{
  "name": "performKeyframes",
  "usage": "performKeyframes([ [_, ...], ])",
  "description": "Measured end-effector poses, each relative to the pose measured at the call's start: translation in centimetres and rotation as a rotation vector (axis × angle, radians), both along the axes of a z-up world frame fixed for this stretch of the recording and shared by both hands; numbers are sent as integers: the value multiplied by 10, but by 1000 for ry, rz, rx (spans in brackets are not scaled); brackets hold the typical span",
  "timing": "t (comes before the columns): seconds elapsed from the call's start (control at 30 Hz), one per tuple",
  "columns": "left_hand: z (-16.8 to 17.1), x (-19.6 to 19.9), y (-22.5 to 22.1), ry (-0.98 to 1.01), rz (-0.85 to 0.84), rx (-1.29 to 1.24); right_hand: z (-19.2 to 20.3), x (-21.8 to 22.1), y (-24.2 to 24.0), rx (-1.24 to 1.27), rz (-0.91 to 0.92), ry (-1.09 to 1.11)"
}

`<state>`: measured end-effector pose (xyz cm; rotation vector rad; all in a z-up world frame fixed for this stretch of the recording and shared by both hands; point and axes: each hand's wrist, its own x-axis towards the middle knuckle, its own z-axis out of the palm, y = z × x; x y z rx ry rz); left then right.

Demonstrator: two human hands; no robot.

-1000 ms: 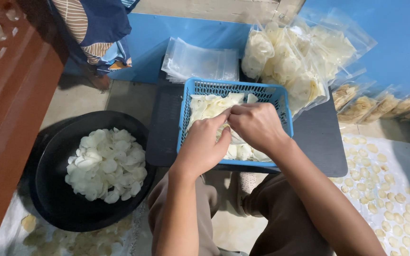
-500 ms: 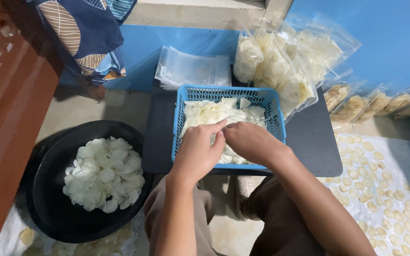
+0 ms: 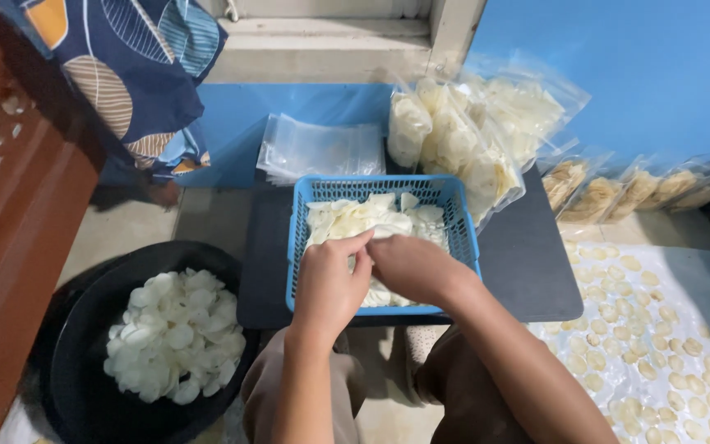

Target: Package white snack pieces into clear plastic bags from a basket and a bowl.

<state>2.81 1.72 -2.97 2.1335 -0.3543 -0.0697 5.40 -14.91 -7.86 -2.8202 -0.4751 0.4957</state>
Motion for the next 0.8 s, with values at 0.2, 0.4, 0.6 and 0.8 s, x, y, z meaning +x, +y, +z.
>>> performKeyframes([
  [0.2,3,-1,-4,1,13,15,-20,9,-6,-114,84,31],
  [0.4,-2,2,-6,-38,28,55,-13,14,-11,20,52,7],
  [0.6,-17,11,4,-80,147,57,49,4,-54,1040,-277,-155],
  [0.8,-16,14,11,-144,137,-9,-83,69,-109,466,-444,-142],
])
